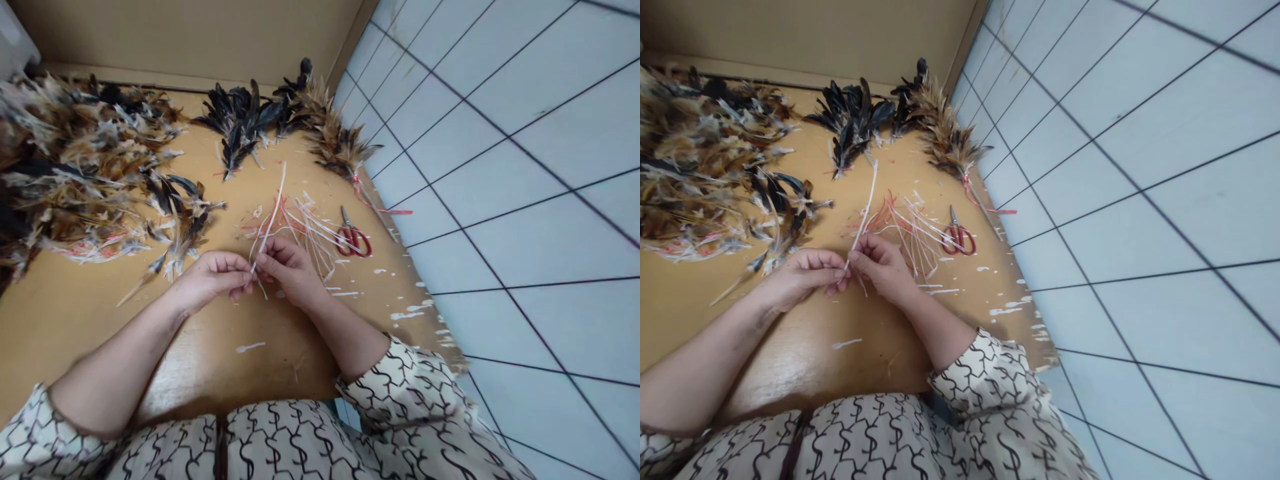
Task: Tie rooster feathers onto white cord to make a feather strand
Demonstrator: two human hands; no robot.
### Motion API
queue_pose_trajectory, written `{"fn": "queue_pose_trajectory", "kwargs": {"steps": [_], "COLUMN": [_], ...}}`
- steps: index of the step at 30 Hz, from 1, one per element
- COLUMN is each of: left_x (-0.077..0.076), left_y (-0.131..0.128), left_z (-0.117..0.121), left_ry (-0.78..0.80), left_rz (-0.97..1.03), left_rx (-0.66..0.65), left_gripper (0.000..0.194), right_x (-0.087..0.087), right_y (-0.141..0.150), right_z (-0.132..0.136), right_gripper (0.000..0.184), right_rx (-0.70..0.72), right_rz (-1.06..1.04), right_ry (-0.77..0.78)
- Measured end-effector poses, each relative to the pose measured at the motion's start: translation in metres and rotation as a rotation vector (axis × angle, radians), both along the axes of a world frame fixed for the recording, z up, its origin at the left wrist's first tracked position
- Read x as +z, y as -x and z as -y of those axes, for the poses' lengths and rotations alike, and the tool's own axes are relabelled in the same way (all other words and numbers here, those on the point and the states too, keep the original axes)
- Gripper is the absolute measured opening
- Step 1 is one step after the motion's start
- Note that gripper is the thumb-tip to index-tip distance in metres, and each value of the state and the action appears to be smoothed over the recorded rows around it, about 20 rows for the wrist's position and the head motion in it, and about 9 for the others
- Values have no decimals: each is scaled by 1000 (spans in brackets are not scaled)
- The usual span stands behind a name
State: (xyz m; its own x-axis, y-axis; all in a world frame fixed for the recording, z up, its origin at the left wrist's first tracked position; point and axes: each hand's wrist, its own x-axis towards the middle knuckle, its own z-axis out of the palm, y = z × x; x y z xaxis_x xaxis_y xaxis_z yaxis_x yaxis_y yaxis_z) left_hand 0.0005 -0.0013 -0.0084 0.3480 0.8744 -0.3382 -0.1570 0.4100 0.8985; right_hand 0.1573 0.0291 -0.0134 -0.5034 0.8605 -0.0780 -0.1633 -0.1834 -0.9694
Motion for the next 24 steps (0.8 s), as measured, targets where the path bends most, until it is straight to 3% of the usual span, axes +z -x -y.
{"fn": "queue_pose_trajectory", "kwargs": {"steps": [10,24], "left_x": [5,4], "left_y": [-2,0], "left_z": [0,0], "left_ry": [-17,57], "left_rz": [-107,105], "left_rx": [29,41], "left_gripper": [17,18], "right_x": [-2,-1], "right_y": [1,-2], "right_z": [-2,-2], "right_gripper": [31,31], "right_rx": [-30,-31], "right_rz": [-23,-32], "right_ry": [16,46]}}
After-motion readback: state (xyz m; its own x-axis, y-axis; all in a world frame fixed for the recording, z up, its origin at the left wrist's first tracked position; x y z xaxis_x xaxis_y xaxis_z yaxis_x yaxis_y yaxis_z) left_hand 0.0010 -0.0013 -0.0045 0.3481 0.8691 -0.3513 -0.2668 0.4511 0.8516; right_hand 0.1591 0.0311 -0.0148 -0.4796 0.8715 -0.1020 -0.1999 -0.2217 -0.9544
